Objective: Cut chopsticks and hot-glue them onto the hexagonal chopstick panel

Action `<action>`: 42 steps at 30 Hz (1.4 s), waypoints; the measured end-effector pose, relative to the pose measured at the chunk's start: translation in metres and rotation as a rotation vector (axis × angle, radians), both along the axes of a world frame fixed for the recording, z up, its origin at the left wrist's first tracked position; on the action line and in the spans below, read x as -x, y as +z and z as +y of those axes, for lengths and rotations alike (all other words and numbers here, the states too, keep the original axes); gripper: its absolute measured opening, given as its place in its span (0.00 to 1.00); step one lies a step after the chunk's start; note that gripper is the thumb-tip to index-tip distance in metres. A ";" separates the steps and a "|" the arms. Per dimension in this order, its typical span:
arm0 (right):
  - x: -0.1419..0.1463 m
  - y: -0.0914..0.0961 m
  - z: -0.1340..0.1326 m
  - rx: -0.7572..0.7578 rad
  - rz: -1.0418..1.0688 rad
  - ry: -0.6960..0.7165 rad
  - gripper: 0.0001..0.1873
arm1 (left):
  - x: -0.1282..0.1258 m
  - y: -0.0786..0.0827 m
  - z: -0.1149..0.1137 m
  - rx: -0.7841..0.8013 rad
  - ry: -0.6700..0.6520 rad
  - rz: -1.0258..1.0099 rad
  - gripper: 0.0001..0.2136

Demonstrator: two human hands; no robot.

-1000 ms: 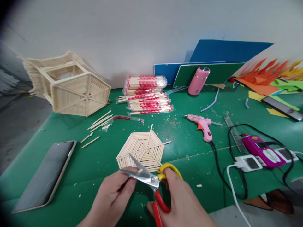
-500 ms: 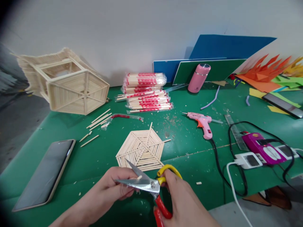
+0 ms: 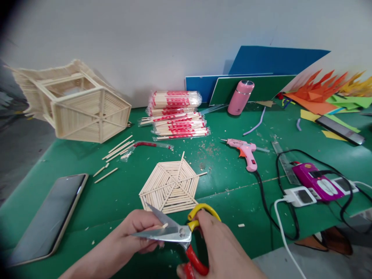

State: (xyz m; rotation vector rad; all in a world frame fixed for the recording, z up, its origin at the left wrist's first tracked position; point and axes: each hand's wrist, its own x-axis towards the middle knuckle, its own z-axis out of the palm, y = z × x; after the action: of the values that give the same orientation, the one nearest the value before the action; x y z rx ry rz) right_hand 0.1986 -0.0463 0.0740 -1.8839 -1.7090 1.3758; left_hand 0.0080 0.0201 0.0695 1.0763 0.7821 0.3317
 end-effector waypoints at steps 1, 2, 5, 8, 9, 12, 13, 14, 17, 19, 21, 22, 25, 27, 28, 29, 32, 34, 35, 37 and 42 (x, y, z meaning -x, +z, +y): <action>0.000 -0.001 -0.001 -0.001 0.002 0.001 0.35 | 0.001 -0.001 0.000 0.066 0.002 -0.011 0.04; 0.000 -0.001 -0.001 -0.006 0.004 0.006 0.34 | 0.001 -0.002 -0.001 0.113 0.002 -0.021 0.04; 0.000 -0.001 0.000 -0.055 0.017 0.020 0.31 | 0.001 -0.004 -0.004 0.159 -0.011 -0.047 0.10; -0.002 -0.004 0.003 -0.083 0.023 0.048 0.32 | 0.001 -0.005 -0.005 0.162 -0.022 -0.064 0.15; -0.003 -0.006 0.004 -0.084 0.024 0.060 0.33 | 0.001 -0.004 -0.005 0.159 -0.019 -0.065 0.15; -0.004 -0.011 0.005 -0.100 0.016 0.059 0.34 | 0.001 -0.002 -0.004 0.148 -0.029 -0.093 0.19; -0.005 -0.013 0.005 -0.109 0.008 0.047 0.33 | 0.001 -0.001 -0.003 0.153 -0.036 -0.109 0.20; -0.005 -0.013 0.004 -0.112 0.005 0.041 0.32 | 0.000 0.000 -0.002 0.161 -0.044 -0.126 0.20; -0.006 -0.013 0.002 -0.103 0.011 0.045 0.31 | -0.001 0.002 0.001 0.209 -0.073 -0.148 0.19; -0.007 -0.011 0.000 -0.093 0.015 0.044 0.33 | -0.003 0.002 0.001 0.242 -0.092 -0.149 0.18; -0.007 -0.008 -0.001 -0.096 -0.009 0.000 0.35 | -0.006 0.001 0.001 0.235 -0.089 -0.141 0.17; -0.006 -0.005 -0.002 -0.094 -0.024 -0.020 0.34 | -0.007 0.001 0.002 0.209 -0.067 -0.130 0.17; -0.004 0.004 -0.001 -0.068 -0.051 -0.034 0.29 | -0.006 0.004 0.006 0.127 0.041 -0.117 0.14; -0.005 0.009 0.001 -0.044 -0.051 -0.036 0.26 | 0.001 0.011 0.012 0.111 0.139 -0.171 0.14; -0.007 0.010 0.003 -0.040 -0.049 -0.056 0.25 | 0.006 0.015 0.016 0.082 0.219 -0.200 0.15; -0.010 0.010 0.004 -0.042 -0.053 -0.087 0.24 | 0.011 0.018 0.019 0.029 0.320 -0.236 0.16; -0.031 0.000 0.015 -0.095 -0.158 -0.215 0.22 | 0.019 0.023 0.024 -0.092 0.443 -0.107 0.14; -0.051 -0.012 0.027 -0.188 -0.351 -0.289 0.24 | 0.015 0.019 0.021 -0.127 0.353 0.063 0.12; -0.060 -0.019 0.033 -0.236 -0.436 -0.298 0.25 | 0.011 0.016 0.018 -0.147 0.312 0.133 0.13; -0.078 -0.033 0.045 -0.350 -0.587 -0.306 0.29 | 0.002 0.009 0.012 -0.187 0.250 0.228 0.15; -0.102 -0.054 0.057 -0.369 -0.673 -0.306 0.28 | -0.011 -0.001 0.003 -0.324 0.195 0.309 0.15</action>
State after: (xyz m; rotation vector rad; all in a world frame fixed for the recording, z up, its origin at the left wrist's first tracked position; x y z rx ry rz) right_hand 0.3005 0.0111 0.0203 -2.3864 -1.6656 0.2861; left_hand 0.0187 0.0233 0.0687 1.3781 1.1404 0.4758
